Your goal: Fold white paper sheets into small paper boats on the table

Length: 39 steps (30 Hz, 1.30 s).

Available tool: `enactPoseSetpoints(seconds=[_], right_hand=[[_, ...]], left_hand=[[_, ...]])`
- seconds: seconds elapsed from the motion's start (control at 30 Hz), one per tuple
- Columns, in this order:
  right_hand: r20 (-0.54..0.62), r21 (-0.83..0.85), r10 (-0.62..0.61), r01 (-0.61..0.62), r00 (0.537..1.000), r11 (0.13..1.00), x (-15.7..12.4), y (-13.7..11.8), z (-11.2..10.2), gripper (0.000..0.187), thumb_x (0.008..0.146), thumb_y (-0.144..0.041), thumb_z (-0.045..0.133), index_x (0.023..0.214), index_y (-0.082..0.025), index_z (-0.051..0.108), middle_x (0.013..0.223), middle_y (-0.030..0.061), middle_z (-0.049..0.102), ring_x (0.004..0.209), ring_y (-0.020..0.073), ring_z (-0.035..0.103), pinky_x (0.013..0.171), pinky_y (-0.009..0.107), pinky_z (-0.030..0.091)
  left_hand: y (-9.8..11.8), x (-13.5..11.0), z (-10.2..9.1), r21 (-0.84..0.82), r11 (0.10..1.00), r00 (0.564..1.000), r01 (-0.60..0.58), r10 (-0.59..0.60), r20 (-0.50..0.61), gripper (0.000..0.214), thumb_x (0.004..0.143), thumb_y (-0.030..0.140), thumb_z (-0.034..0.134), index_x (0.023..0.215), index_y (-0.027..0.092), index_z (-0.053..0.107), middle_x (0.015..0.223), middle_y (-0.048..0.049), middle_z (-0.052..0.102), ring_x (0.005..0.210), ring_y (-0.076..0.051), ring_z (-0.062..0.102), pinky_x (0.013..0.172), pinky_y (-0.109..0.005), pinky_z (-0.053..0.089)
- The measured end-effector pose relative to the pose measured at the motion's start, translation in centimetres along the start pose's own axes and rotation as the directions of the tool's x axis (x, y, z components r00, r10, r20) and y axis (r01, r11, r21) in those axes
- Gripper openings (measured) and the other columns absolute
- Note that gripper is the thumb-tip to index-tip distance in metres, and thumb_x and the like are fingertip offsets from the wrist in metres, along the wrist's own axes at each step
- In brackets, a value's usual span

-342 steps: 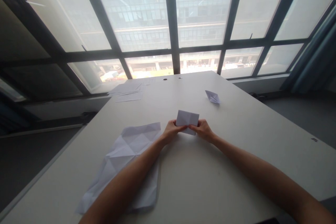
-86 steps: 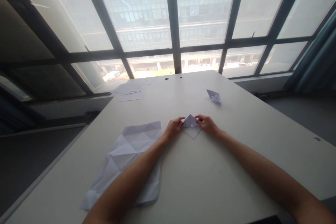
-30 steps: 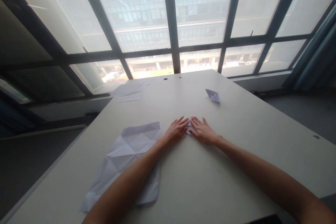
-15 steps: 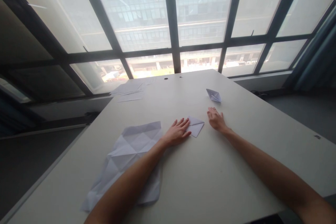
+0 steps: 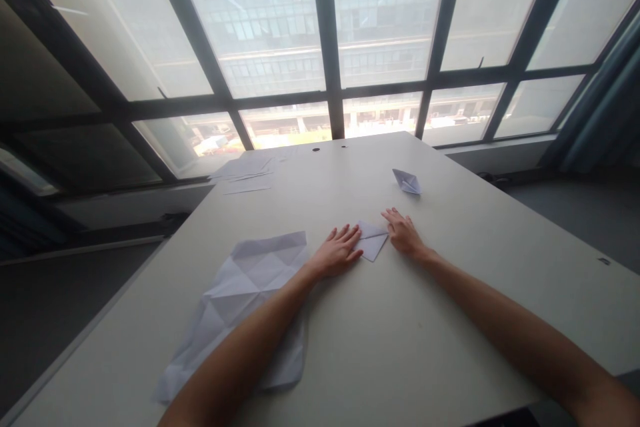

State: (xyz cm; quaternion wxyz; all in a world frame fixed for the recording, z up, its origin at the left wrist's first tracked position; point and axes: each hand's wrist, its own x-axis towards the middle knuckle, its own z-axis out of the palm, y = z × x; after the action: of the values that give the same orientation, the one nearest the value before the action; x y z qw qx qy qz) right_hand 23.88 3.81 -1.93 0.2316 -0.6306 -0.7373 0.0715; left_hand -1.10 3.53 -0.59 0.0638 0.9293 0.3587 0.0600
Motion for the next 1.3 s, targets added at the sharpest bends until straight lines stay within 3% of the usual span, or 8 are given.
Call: enactPoseSetpoints(seconds=[0.1, 0.2, 0.3, 0.47, 0.7, 0.93, 1.1, 1.3], right_hand=[[-0.022, 0.037, -0.190, 0.190, 0.982, 0.981, -0.5, -1.6, -0.3, 0.050, 0.097, -0.027, 0.032, 0.146, -0.018, 0.040, 0.155, 0.0090, 0.032, 0.146, 0.0217, 0.019, 0.115, 0.049, 0.019], [0.155, 0.042, -0.341, 0.339, 0.927, 0.940, -1.0, -2.7, -0.4, 0.054, 0.098, -0.037, 0.036, 0.150, -0.021, 0.033, 0.157, 0.0084, 0.028, 0.146, 0.0222, 0.019, 0.116, 0.049, 0.016], [0.261, 0.023, -0.351, 0.357, 0.899, 0.934, -1.3, -3.0, -0.2, 0.058, 0.097, -0.041, 0.036, 0.152, -0.020, 0.028, 0.157, 0.0100, 0.027, 0.146, 0.0234, 0.021, 0.116, 0.051, 0.014], [0.247, 0.008, -0.345, 0.354, 0.906, 0.935, -1.2, -2.7, 0.0, 0.057, 0.098, -0.038, 0.037, 0.151, -0.020, 0.029, 0.156, 0.0099, 0.028, 0.145, 0.0229, 0.022, 0.116, 0.050, 0.015], [0.161, 0.042, -0.384, 0.382, 0.909, 0.923, -1.3, -2.5, 0.1, 0.045, 0.095, -0.033, 0.046, 0.139, -0.026, 0.050, 0.149, 0.0079, 0.043, 0.140, 0.0255, 0.034, 0.113, 0.053, 0.023], [-0.038, 0.065, -0.239, 0.241, 0.970, 0.968, -0.9, -2.4, -0.4, 0.028, 0.095, -0.029, 0.049, 0.113, -0.020, 0.069, 0.113, 0.0094, 0.068, 0.108, 0.0220, 0.058, 0.098, 0.035, 0.041], [0.012, 0.058, -0.189, 0.188, 0.982, 0.980, -1.2, -3.1, -0.5, 0.028, 0.086, -0.031, 0.065, 0.109, -0.016, 0.068, 0.105, 0.0105, 0.066, 0.102, 0.0217, 0.058, 0.093, 0.029, 0.042], [0.082, 0.094, -0.050, 0.042, 0.995, 0.995, -0.8, -4.0, -0.2, 0.036, 0.078, -0.027, 0.071, 0.110, -0.011, 0.065, 0.104, 0.0133, 0.066, 0.100, 0.0235, 0.059, 0.090, 0.029, 0.042]], left_hand=[[0.0, 0.0, 0.1, 0.008, 1.000, 1.000, -0.007, 0.007, -0.010, 0.064, 0.099, 0.057, 0.019, 0.154, 0.026, 0.017, 0.160, -0.0039, 0.016, 0.148, -0.026, 0.010, 0.117, -0.049, 0.012], [0.0, 0.0, 0.3, 0.015, 1.000, 1.000, -0.009, 0.010, -0.023, 0.065, 0.099, 0.057, 0.020, 0.154, 0.024, 0.014, 0.160, -0.0050, 0.017, 0.148, -0.025, 0.009, 0.118, -0.048, 0.012], [-0.1, 0.1, 0.7, 0.019, 1.000, 0.999, 0.019, -0.019, -0.029, 0.068, 0.098, 0.057, 0.021, 0.155, 0.020, 0.013, 0.159, -0.0093, 0.016, 0.148, -0.024, 0.010, 0.118, -0.045, 0.011], [-0.3, 0.4, 1.1, 0.000, 0.998, 0.997, 0.056, -0.056, -0.044, 0.064, 0.099, 0.054, 0.022, 0.153, 0.020, 0.020, 0.159, -0.0091, 0.019, 0.148, -0.025, 0.013, 0.118, -0.046, 0.014], [-0.3, 0.6, 0.2, -0.056, 0.998, 0.975, 0.040, -0.051, -0.216, 0.042, 0.096, 0.045, 0.045, 0.133, 0.027, 0.055, 0.137, -0.0057, 0.054, 0.129, -0.024, 0.045, 0.112, -0.039, 0.032], [-0.2, 0.6, -0.1, -0.106, 0.991, 0.953, 0.082, -0.109, -0.282, 0.028, 0.095, 0.037, 0.050, 0.114, 0.031, 0.069, 0.112, -0.0050, 0.062, 0.107, -0.023, 0.053, 0.099, -0.038, 0.043], [-0.2, 0.7, 0.1, -0.168, 0.977, 0.939, 0.128, -0.174, -0.298, 0.024, 0.091, 0.034, 0.057, 0.110, 0.028, 0.070, 0.110, -0.0046, 0.064, 0.105, -0.022, 0.054, 0.096, -0.037, 0.042], [0.0, 0.7, 0.6, -0.153, 0.971, 0.928, 0.186, -0.224, -0.297, 0.045, 0.090, 0.029, 0.058, 0.134, 0.028, 0.051, 0.125, -0.0057, 0.060, 0.118, -0.025, 0.048, 0.099, -0.040, 0.037]])
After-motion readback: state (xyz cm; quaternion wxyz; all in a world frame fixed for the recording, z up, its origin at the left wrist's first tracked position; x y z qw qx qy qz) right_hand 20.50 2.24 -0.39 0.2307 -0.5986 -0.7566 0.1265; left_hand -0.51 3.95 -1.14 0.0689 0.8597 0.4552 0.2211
